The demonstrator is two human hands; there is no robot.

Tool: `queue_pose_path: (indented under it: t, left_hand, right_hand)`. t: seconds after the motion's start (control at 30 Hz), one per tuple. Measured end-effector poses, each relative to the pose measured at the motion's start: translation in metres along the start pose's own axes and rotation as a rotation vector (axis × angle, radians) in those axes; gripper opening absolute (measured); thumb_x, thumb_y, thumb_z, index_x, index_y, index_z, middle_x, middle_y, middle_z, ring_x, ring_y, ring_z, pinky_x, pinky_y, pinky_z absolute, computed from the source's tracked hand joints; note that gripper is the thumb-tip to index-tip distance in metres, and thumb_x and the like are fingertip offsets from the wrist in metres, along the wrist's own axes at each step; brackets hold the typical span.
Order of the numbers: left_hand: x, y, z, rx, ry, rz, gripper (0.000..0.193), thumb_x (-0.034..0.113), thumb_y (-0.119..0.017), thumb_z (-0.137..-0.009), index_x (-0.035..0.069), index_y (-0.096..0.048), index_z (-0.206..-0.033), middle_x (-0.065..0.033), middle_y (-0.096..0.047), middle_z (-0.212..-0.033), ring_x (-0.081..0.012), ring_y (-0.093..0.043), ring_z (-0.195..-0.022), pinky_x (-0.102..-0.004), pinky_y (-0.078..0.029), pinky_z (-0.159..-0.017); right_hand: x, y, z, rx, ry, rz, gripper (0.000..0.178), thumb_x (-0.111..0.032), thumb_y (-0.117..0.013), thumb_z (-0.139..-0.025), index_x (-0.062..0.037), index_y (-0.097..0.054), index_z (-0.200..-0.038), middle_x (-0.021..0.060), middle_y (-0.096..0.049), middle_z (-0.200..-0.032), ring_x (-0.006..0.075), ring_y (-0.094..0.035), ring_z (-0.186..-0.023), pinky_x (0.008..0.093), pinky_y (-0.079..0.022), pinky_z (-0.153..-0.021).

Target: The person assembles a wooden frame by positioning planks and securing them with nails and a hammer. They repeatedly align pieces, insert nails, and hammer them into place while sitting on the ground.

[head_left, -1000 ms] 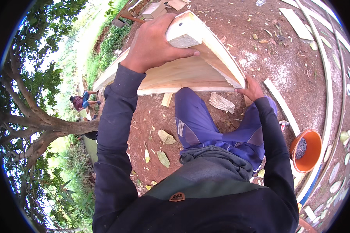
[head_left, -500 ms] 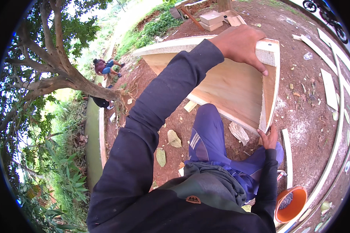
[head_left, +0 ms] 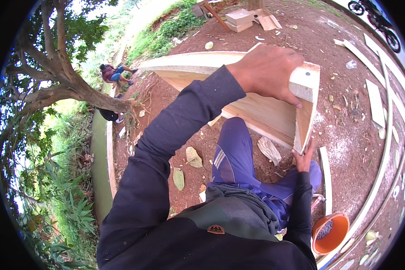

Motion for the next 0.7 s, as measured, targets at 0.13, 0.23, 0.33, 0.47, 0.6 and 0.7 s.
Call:
queue_pose_path:
  t: [0.13, 0.23, 0.33, 0.47, 0.6, 0.7]
  left_hand:
    - [-0.003, 0.014, 0.004, 0.095, -0.074, -0.021, 0.080, 0.069, -0.087, -0.063, 0.002, -0.067, -0.103, -0.0153, -0.072, -0.097, -0.0378, -0.072, -0.092, -0.0480, -0.058, -0.077]
    - [-0.008, 0.022, 0.003, 0.073, -0.095, 0.007, 0.082, 0.049, -0.097, -0.063, -0.005, -0.067, -0.117, -0.0200, -0.073, -0.105, -0.0354, -0.073, -0.094, -0.0407, -0.057, -0.084]
    - [-0.013, 0.031, 0.001, 0.042, -0.064, 0.001, 0.081, 0.047, -0.098, -0.064, -0.004, -0.067, -0.120, -0.0193, -0.073, -0.106, -0.0342, -0.074, -0.095, -0.0400, -0.057, -0.084]
    - [-0.013, 0.031, 0.003, 0.024, -0.050, -0.053, 0.083, 0.046, -0.098, -0.065, -0.004, -0.067, -0.123, -0.0183, -0.074, -0.106, -0.0336, -0.074, -0.096, -0.0396, -0.057, -0.085]
    - [-0.006, 0.028, 0.004, 0.070, -0.099, -0.070, 0.082, 0.044, -0.098, -0.065, -0.004, -0.066, -0.124, -0.0181, -0.075, -0.107, -0.0330, -0.075, -0.097, -0.0395, -0.058, -0.086]
    - [-0.002, 0.030, 0.007, 0.087, -0.076, -0.038, 0.081, 0.039, -0.099, -0.065, -0.003, -0.066, -0.126, -0.0171, -0.076, -0.109, -0.0306, -0.076, -0.098, -0.0393, -0.058, -0.086]
  right_hand:
    - [0.016, -0.008, 0.006, -0.040, -0.188, -0.218, 0.114, -0.015, -0.090, -0.075, 0.0030, -0.019, -0.162, 0.0293, -0.036, -0.158, 0.0354, -0.042, -0.147, 0.0426, -0.036, -0.121]
    - [0.013, -0.009, 0.006, 0.014, -0.192, -0.112, 0.096, -0.030, -0.090, -0.076, 0.0035, -0.042, -0.152, 0.0261, -0.051, -0.148, 0.0355, -0.051, -0.139, 0.0434, -0.039, -0.117]
    - [-0.001, -0.008, 0.003, 0.049, -0.134, -0.132, 0.096, -0.034, -0.090, -0.076, 0.0024, -0.043, -0.152, 0.0270, -0.051, -0.149, 0.0374, -0.051, -0.139, 0.0449, -0.040, -0.117]
    - [-0.017, -0.002, -0.004, 0.066, -0.100, 0.075, 0.090, -0.023, -0.091, -0.079, 0.0016, -0.043, -0.152, 0.0228, -0.057, -0.141, 0.0319, -0.059, -0.129, 0.0415, -0.048, -0.109]
    - [-0.017, 0.008, -0.003, 0.008, -0.074, 0.107, 0.098, -0.024, -0.092, -0.078, 0.0020, -0.038, -0.156, 0.0269, -0.050, -0.150, 0.0366, -0.054, -0.138, 0.0446, -0.048, -0.112]
    - [0.001, 0.009, 0.001, -0.050, -0.228, -0.097, 0.118, -0.023, -0.092, -0.079, 0.0026, -0.014, -0.163, 0.0316, -0.038, -0.158, 0.0421, -0.049, -0.141, 0.0467, -0.047, -0.113]
Point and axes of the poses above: each hand's wrist, its own z-axis away from the middle knuckle, its own y-axis out of the back of the hand, x = y × z, the point moved 5 cm from there along -z, towards the middle knuckle
